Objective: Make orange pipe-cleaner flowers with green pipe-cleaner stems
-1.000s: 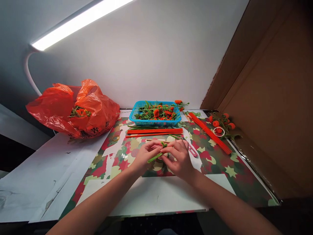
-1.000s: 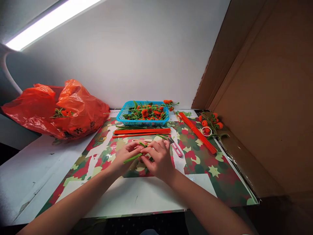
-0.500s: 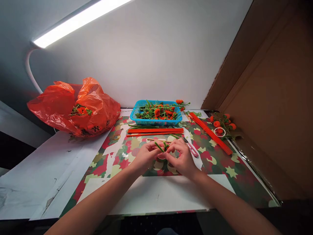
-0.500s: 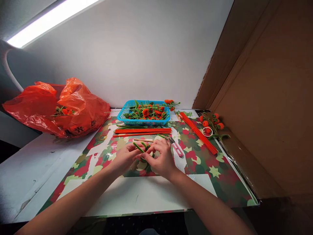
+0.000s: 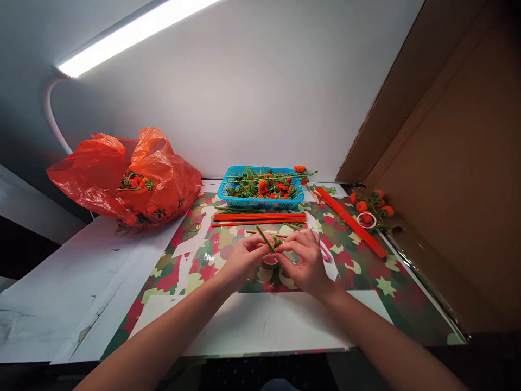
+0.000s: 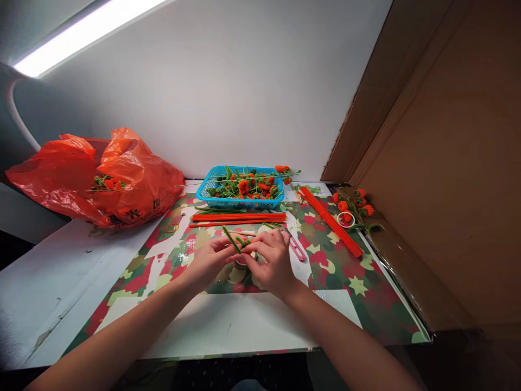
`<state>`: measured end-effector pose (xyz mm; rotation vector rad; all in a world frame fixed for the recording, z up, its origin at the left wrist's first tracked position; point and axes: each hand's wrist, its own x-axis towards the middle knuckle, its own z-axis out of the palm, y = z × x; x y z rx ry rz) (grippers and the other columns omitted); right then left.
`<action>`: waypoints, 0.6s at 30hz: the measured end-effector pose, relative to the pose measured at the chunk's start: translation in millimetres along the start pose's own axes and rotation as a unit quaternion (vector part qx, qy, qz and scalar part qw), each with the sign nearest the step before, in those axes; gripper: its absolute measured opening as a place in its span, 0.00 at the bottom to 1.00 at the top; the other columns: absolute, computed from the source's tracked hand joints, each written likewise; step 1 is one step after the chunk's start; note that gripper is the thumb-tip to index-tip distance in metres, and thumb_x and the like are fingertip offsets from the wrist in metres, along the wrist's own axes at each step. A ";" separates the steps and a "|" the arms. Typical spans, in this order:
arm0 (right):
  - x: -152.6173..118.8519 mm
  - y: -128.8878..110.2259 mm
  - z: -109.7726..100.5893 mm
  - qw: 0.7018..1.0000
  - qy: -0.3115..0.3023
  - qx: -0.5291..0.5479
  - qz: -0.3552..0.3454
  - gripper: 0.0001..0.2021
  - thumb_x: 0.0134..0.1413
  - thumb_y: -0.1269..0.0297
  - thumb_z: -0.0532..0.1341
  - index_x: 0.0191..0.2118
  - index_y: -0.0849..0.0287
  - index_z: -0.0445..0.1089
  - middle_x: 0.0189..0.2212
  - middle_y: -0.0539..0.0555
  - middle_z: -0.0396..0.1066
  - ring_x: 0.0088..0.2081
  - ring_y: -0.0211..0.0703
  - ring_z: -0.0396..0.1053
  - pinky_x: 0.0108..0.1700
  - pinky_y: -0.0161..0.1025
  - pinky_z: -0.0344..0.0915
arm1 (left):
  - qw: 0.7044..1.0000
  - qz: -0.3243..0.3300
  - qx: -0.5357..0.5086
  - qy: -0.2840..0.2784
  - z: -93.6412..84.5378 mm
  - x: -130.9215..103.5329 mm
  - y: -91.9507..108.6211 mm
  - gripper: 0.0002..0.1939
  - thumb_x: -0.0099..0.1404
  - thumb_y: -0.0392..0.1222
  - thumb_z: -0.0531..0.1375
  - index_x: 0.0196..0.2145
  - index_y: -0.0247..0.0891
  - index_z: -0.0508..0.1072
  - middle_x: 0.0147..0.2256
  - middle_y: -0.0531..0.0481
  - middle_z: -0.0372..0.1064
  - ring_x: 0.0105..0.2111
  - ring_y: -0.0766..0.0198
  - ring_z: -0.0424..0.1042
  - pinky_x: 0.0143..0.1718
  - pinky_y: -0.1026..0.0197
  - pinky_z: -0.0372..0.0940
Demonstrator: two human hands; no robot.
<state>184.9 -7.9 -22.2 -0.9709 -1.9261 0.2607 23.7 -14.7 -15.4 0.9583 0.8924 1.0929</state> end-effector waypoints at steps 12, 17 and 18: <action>3.2 -3.0 -3.3 0.999 -0.032 0.021 0.019 0.07 0.51 0.67 0.65 0.24 0.56 0.69 0.26 0.49 0.68 0.35 0.42 0.60 0.40 0.43 0.52 | 0.999 0.011 -0.021 0.035 -0.7 3.5 -5.4 0.09 0.47 0.42 0.69 0.26 0.35 0.77 0.31 0.50 0.69 0.30 0.67 0.69 0.31 0.66 0.68; -0.6 -3.8 -0.3 0.998 0.019 -0.036 -0.043 0.07 0.53 0.64 0.64 0.26 0.56 0.70 0.27 0.49 0.70 0.34 0.42 0.61 0.40 0.44 0.49 | 0.999 0.010 -0.030 0.034 -1.9 3.9 -6.0 0.11 0.50 0.45 0.69 0.26 0.34 0.77 0.31 0.51 0.69 0.30 0.68 0.69 0.32 0.66 0.69; -1.5 -3.8 0.9 0.997 0.037 -0.047 -0.046 0.07 0.54 0.63 0.63 0.26 0.55 0.71 0.27 0.49 0.70 0.34 0.42 0.61 0.40 0.44 0.49 | 0.999 0.016 -0.028 0.036 -1.9 3.7 -6.5 0.11 0.50 0.45 0.68 0.27 0.35 0.77 0.31 0.50 0.70 0.31 0.67 0.69 0.33 0.66 0.69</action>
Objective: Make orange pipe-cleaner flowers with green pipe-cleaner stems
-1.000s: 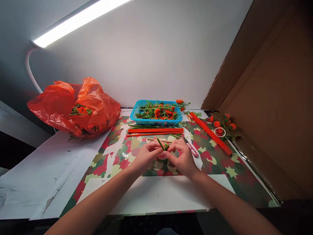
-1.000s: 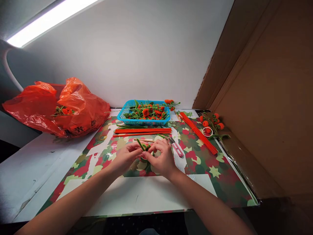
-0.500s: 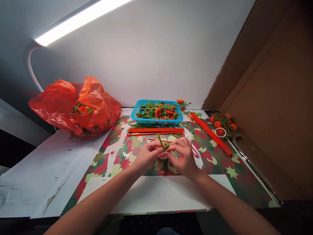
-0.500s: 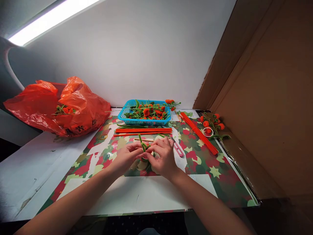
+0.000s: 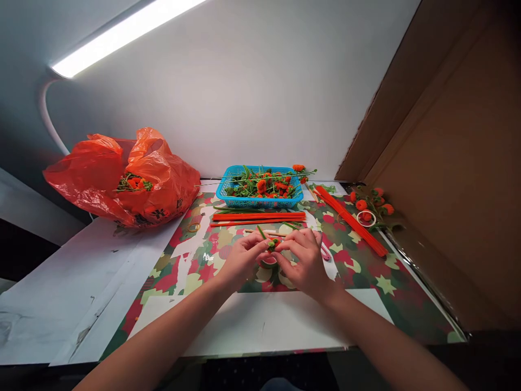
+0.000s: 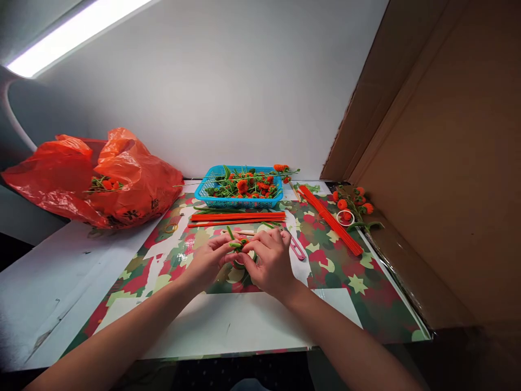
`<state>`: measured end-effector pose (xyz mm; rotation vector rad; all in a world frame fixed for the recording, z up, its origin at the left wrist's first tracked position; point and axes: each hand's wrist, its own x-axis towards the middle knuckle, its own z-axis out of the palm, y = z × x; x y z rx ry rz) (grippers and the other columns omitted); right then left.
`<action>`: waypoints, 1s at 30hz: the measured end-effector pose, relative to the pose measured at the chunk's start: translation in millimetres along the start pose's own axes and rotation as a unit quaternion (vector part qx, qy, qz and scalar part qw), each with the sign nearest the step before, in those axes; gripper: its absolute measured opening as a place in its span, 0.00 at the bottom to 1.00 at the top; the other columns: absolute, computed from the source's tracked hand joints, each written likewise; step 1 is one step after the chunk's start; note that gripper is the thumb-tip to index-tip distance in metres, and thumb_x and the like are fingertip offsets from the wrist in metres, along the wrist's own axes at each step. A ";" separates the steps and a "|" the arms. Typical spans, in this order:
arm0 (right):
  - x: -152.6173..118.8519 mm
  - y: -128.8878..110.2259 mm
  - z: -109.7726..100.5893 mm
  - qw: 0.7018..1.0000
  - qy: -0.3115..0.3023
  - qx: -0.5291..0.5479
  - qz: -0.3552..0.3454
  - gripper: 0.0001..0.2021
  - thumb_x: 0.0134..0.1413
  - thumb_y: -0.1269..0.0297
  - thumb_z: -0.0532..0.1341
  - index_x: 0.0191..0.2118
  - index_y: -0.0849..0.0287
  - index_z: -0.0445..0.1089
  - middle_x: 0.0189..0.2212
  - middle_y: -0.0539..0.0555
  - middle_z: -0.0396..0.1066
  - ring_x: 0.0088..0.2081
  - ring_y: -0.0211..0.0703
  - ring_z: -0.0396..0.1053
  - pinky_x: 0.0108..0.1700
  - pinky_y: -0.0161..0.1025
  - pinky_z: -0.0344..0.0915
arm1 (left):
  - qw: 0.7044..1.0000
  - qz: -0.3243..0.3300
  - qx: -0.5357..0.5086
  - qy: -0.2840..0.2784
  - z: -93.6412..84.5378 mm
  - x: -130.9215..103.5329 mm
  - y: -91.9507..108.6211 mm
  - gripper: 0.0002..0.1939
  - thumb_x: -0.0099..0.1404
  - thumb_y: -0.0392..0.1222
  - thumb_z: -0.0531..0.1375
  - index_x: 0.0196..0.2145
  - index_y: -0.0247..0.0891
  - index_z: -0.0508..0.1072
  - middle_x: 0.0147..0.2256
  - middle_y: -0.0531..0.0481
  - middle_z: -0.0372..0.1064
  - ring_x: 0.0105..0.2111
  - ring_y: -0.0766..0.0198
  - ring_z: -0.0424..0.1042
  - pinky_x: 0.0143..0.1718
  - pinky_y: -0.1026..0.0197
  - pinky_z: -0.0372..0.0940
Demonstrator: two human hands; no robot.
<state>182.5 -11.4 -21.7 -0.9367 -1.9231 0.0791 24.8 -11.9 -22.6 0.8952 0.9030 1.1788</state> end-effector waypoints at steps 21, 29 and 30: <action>-6.8 2.8 12.5 0.997 0.066 -0.022 0.020 0.04 0.57 0.65 0.61 0.32 0.55 0.72 0.28 0.50 0.70 0.35 0.43 0.63 0.43 0.45 0.51 | 0.984 0.155 0.065 0.056 7.6 -4.2 -7.2 0.11 0.56 0.46 0.65 0.33 0.36 0.72 0.37 0.48 0.68 0.37 0.64 0.71 0.34 0.64 0.70; -4.8 -1.6 17.6 0.972 -0.002 0.138 0.191 0.08 0.58 0.63 0.57 0.28 0.56 0.67 0.30 0.51 0.68 0.36 0.43 0.63 0.40 0.42 0.56 | 0.894 0.348 0.271 0.080 0.8 -1.8 -16.9 0.04 0.63 0.37 0.59 0.30 0.37 0.69 0.37 0.47 0.65 0.38 0.64 0.70 0.31 0.66 0.70; -3.9 -1.7 18.3 0.958 -0.014 0.183 0.222 0.09 0.58 0.61 0.57 0.28 0.57 0.67 0.30 0.51 0.68 0.35 0.43 0.62 0.38 0.41 0.57 | 0.872 0.377 0.302 0.084 0.7 -1.8 -16.5 0.03 0.63 0.35 0.58 0.30 0.37 0.69 0.36 0.47 0.66 0.38 0.64 0.70 0.32 0.65 0.70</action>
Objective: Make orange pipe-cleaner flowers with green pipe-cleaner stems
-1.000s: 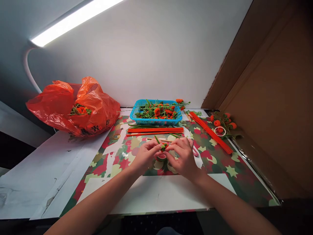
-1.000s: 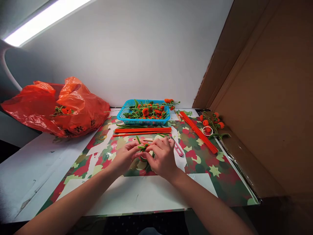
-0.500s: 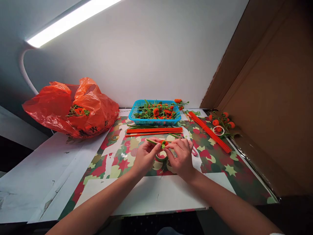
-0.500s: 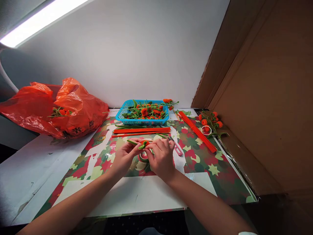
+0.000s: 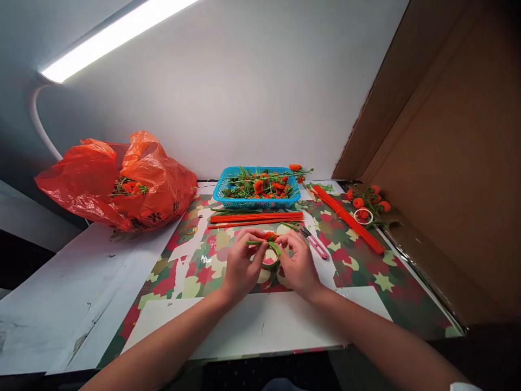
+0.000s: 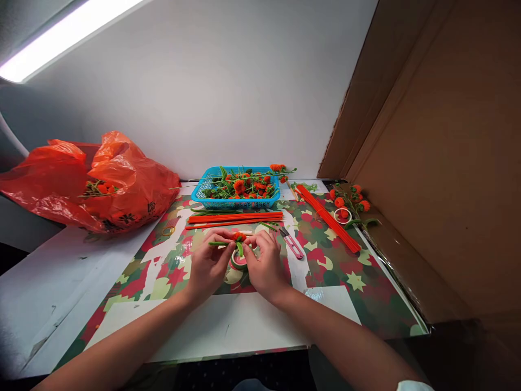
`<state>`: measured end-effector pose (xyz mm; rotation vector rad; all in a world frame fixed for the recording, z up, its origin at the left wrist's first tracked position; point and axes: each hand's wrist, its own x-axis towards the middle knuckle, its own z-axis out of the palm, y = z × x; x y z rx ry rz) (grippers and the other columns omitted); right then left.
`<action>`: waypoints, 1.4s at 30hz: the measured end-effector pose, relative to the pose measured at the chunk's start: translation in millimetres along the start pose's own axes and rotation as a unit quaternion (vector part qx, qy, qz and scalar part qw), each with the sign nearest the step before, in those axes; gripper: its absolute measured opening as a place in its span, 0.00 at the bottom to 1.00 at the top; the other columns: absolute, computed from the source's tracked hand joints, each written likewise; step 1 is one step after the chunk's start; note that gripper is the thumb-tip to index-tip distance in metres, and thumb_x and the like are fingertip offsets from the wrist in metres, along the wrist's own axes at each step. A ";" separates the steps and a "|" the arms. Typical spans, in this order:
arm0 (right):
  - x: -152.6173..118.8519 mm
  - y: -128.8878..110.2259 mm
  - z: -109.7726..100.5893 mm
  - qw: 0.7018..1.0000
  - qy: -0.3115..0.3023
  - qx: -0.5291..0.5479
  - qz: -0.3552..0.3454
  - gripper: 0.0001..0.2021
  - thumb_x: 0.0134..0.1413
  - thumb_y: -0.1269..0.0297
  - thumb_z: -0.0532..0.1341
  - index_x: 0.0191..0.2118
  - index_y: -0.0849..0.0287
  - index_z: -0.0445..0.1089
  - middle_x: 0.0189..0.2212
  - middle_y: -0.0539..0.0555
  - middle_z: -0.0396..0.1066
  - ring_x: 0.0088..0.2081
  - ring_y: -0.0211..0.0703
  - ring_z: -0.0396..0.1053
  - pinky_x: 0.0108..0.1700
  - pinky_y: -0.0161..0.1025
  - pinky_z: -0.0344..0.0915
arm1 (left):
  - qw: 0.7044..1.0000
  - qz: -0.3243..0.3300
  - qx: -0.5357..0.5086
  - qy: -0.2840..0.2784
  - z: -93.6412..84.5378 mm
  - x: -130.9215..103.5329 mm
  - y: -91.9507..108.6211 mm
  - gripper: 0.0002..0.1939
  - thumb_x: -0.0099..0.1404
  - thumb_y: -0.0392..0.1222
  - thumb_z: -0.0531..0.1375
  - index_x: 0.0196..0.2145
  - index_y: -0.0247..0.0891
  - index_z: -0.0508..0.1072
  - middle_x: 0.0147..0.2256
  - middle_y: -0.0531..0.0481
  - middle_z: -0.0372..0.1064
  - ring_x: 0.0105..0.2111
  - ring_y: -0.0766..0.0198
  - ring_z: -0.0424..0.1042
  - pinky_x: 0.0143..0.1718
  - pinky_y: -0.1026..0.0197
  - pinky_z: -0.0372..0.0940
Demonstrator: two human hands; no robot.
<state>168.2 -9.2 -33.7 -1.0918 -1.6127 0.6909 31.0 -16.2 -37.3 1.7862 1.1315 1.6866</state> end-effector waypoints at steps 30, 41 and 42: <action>5.9 7.6 -9.7 0.898 0.052 -0.322 -0.294 0.07 0.61 0.68 0.57 0.38 0.56 0.73 0.30 0.50 0.73 0.35 0.41 0.61 0.39 0.45 0.45 | 0.871 -0.393 -0.295 0.016 0.6 9.5 5.4 0.16 0.46 0.45 0.71 0.30 0.33 0.76 0.33 0.47 0.76 0.34 0.63 0.74 0.41 0.61 0.69; 4.8 13.1 -5.5 0.910 0.053 -0.311 -0.269 0.08 0.61 0.67 0.56 0.35 0.55 0.73 0.32 0.50 0.72 0.36 0.41 0.63 0.42 0.45 0.46 | 0.875 -0.375 -0.301 0.049 4.9 7.9 6.7 0.16 0.46 0.45 0.71 0.31 0.34 0.74 0.32 0.50 0.74 0.37 0.61 0.73 0.43 0.57 0.68; 4.7 13.9 -6.5 0.908 0.058 -0.311 -0.276 0.07 0.61 0.66 0.57 0.36 0.54 0.73 0.32 0.50 0.73 0.36 0.41 0.63 0.42 0.45 0.46 | 0.874 -0.379 -0.299 0.057 5.1 8.1 7.7 0.16 0.46 0.44 0.71 0.30 0.34 0.74 0.32 0.50 0.73 0.36 0.62 0.73 0.42 0.58 0.69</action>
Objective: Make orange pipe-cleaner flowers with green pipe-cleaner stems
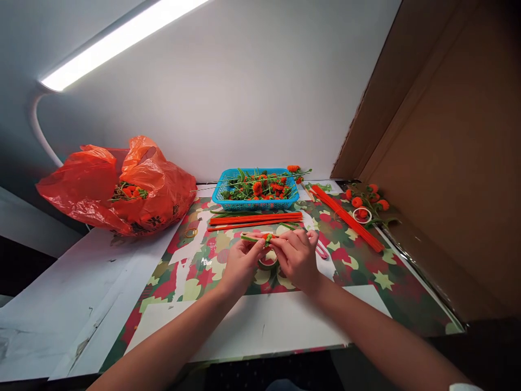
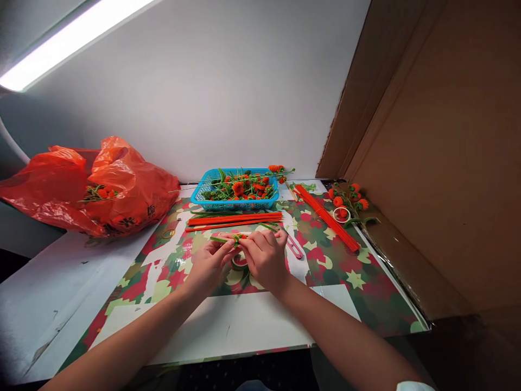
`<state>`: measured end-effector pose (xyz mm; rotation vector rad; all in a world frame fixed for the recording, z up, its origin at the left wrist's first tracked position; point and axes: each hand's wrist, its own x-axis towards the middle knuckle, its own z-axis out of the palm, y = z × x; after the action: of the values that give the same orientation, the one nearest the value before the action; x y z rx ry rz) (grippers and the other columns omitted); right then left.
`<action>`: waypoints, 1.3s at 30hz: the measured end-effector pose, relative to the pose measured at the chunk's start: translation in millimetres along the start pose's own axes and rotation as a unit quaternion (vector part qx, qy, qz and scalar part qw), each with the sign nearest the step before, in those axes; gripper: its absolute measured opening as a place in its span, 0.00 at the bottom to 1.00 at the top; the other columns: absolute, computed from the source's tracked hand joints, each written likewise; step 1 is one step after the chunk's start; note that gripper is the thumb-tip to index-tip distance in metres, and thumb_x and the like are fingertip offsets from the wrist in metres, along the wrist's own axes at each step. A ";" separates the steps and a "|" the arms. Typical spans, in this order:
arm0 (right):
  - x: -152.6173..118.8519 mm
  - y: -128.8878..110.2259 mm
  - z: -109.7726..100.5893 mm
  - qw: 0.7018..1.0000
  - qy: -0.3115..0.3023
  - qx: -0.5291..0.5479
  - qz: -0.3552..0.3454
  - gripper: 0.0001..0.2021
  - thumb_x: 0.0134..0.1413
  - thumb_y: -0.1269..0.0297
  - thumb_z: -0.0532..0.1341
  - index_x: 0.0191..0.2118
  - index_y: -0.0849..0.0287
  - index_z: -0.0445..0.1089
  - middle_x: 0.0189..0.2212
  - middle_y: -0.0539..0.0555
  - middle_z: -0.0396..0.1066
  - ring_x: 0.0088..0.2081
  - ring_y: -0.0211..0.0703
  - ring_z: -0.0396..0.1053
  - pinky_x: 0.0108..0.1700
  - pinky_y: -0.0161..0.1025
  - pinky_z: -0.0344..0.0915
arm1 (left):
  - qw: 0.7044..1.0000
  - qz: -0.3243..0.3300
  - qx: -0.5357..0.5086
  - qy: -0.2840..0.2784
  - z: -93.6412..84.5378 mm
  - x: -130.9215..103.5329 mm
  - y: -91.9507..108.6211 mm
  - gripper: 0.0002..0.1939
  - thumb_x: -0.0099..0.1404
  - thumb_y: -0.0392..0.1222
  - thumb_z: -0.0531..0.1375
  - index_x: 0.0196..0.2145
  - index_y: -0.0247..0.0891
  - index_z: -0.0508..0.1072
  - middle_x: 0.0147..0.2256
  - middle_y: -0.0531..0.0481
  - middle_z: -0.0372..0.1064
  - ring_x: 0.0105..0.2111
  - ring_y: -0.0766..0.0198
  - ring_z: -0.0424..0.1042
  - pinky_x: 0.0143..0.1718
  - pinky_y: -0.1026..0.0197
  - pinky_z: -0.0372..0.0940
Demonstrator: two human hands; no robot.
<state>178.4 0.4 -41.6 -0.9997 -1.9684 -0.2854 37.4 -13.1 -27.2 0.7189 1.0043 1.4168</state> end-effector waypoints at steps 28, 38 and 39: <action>3.3 10.5 -3.4 0.996 -0.012 0.084 -0.001 0.08 0.62 0.65 0.56 0.35 0.55 0.71 0.31 0.50 0.71 0.36 0.42 0.63 0.41 0.44 0.48 | 0.990 0.050 0.128 -0.032 -3.9 -1.8 4.3 0.09 0.47 0.39 0.70 0.25 0.34 0.74 0.40 0.45 0.73 0.39 0.58 0.73 0.28 0.66 0.67; 6.0 3.6 -7.9 0.963 -0.093 0.208 0.143 0.05 0.57 0.71 0.57 0.31 0.57 0.67 0.30 0.49 0.67 0.36 0.41 0.63 0.41 0.42 0.52 | 0.971 0.124 0.194 -0.065 -8.1 0.4 1.2 0.06 0.50 0.37 0.67 0.28 0.36 0.75 0.37 0.46 0.73 0.40 0.58 0.73 0.33 0.63 0.71; 6.3 2.8 -8.6 0.956 -0.099 0.225 0.159 0.05 0.57 0.70 0.57 0.30 0.57 0.67 0.30 0.49 0.67 0.36 0.42 0.63 0.41 0.41 0.53 | 0.965 0.143 0.205 -0.080 -9.1 0.6 0.4 0.06 0.51 0.37 0.67 0.29 0.36 0.75 0.38 0.46 0.73 0.40 0.59 0.73 0.33 0.63 0.71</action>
<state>183.9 1.0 -32.0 -1.0450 -1.8869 0.4408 29.0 -14.0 -31.0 1.3075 1.1109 1.3790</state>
